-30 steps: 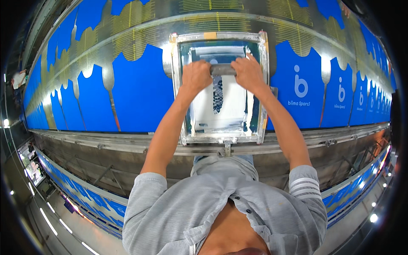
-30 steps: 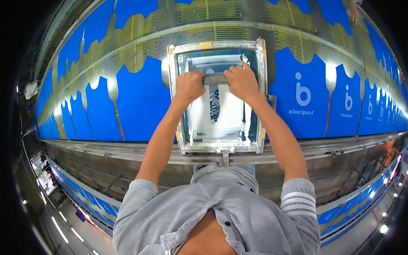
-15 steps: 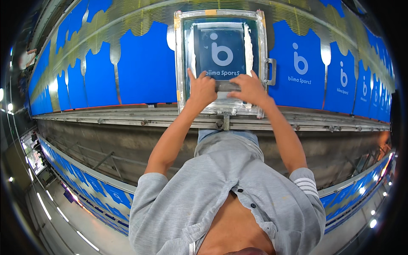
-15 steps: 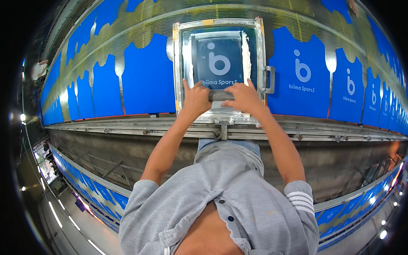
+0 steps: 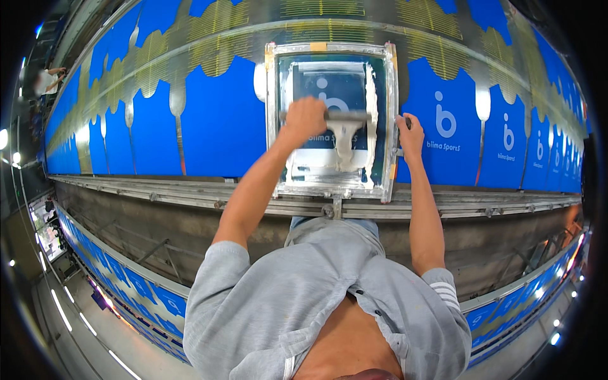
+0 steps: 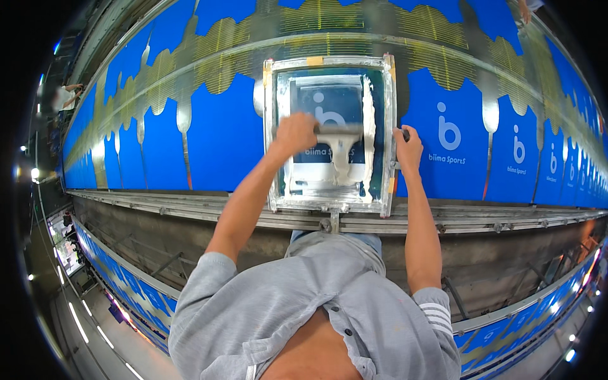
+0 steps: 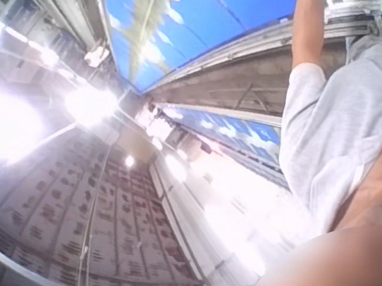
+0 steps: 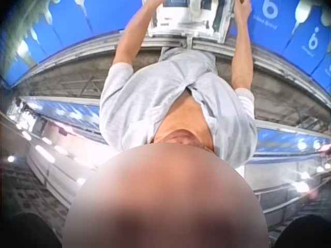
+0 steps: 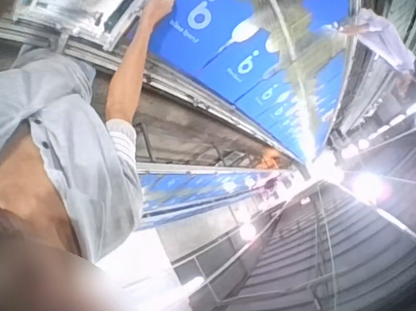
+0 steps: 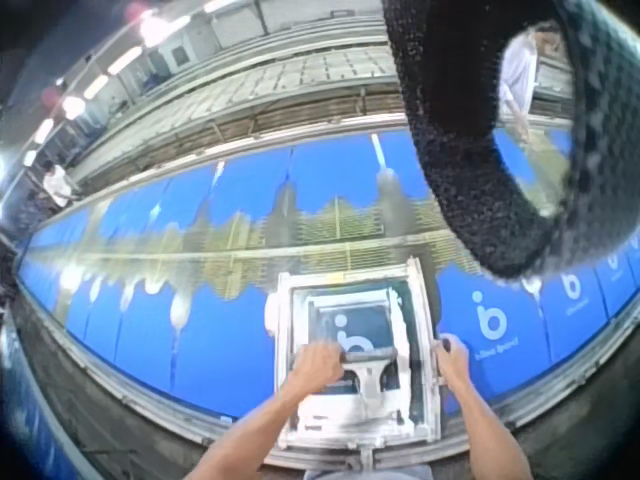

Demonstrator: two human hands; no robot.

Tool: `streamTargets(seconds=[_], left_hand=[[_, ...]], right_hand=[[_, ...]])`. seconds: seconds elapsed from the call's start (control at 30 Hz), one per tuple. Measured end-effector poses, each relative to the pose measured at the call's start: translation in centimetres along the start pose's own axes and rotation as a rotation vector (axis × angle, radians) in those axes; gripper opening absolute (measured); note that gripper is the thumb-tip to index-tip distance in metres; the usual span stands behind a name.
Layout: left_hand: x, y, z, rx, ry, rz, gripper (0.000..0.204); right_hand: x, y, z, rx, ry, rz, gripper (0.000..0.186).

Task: The person uses a squeegee to pull white ink across a screen-printing frame on a blue jersey, repeating the motion to transfer the logo. They briefly measure the printed area with a tape measure and continue printing on additional jerseys.

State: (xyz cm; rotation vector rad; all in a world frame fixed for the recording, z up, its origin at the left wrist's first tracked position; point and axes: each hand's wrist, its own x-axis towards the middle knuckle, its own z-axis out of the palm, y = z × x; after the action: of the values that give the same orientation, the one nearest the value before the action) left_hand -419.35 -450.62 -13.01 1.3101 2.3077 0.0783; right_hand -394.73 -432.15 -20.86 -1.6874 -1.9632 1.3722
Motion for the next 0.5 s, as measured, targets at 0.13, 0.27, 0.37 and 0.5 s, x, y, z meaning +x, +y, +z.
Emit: streamTargets(seconds=[0.13, 0.27, 0.37, 0.5], left_hand=[[9.2, -3.6, -3.0, 0.024, 0.196, -0.002, 0.029], [10.5, -3.3, -3.3, -0.007, 0.228, 0.026, 0.030], [5.3, -1.7, 1.0, -0.081, 0.300, 0.110, 0.032], [-6.1, 1.0, 7.8, -0.161, 0.482, 0.148, 0.037]], right_hand=[[-0.4, -1.2, -0.3, 0.045, -0.034, 0.050, 0.044], [-0.3, -1.1, -0.7, 0.047, -0.028, 0.036, 0.040], [0.0, -1.2, -1.0, 0.041, -0.006, 0.000, 0.040], [0.3, -1.3, -0.4, 0.006, 0.038, -0.106, 0.036]])
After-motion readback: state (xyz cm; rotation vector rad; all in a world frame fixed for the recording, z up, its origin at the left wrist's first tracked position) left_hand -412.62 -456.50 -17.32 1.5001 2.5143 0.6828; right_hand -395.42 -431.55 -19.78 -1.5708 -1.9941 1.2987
